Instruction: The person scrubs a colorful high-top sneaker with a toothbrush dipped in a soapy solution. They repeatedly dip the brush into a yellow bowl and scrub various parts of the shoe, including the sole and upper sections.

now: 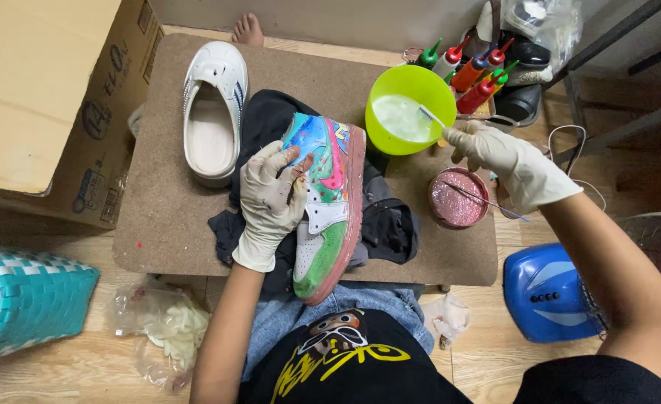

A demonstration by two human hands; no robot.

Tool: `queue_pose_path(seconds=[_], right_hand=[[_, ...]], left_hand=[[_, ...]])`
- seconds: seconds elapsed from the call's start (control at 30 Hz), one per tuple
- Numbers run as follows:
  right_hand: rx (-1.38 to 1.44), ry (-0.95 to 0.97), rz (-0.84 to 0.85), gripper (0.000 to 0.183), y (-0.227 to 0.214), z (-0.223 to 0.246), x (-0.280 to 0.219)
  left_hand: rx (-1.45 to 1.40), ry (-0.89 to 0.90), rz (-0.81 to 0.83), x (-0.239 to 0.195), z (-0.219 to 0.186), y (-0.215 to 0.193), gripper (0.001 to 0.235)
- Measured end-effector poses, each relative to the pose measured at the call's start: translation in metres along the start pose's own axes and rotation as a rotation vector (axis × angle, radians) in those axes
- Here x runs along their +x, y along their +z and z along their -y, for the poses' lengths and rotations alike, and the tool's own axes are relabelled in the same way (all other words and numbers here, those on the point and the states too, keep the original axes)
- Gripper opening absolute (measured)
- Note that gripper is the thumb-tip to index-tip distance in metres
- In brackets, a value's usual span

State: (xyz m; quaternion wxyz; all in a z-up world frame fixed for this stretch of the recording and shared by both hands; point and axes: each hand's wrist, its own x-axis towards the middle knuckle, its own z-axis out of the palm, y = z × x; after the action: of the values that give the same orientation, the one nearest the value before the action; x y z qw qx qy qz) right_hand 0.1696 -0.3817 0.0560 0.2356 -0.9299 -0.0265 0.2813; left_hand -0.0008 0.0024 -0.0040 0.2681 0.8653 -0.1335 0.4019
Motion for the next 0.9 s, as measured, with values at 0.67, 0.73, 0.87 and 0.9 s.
queue_pose_path(seconds=[0.67,0.73,0.87,0.9], right_hand=[[-0.063,-0.255,-0.369,0.023,0.047,0.072,-0.083],[-0.008,-0.244,-0.276,0.022,0.057,0.073,-0.077],[0.099,-0.297,0.137,0.025,0.071,0.059,-0.045],[0.097,-0.305,0.141,0.025,0.075,0.056,-0.034]], left_hand=[[0.007,-0.017,0.022,-0.001,0.0,0.001,0.032],[0.016,-0.013,0.014,-0.001,0.001,0.001,0.031],[0.054,0.018,-0.018,0.001,0.001,0.0,0.026],[0.062,0.016,-0.021,0.001,0.003,0.001,0.026]])
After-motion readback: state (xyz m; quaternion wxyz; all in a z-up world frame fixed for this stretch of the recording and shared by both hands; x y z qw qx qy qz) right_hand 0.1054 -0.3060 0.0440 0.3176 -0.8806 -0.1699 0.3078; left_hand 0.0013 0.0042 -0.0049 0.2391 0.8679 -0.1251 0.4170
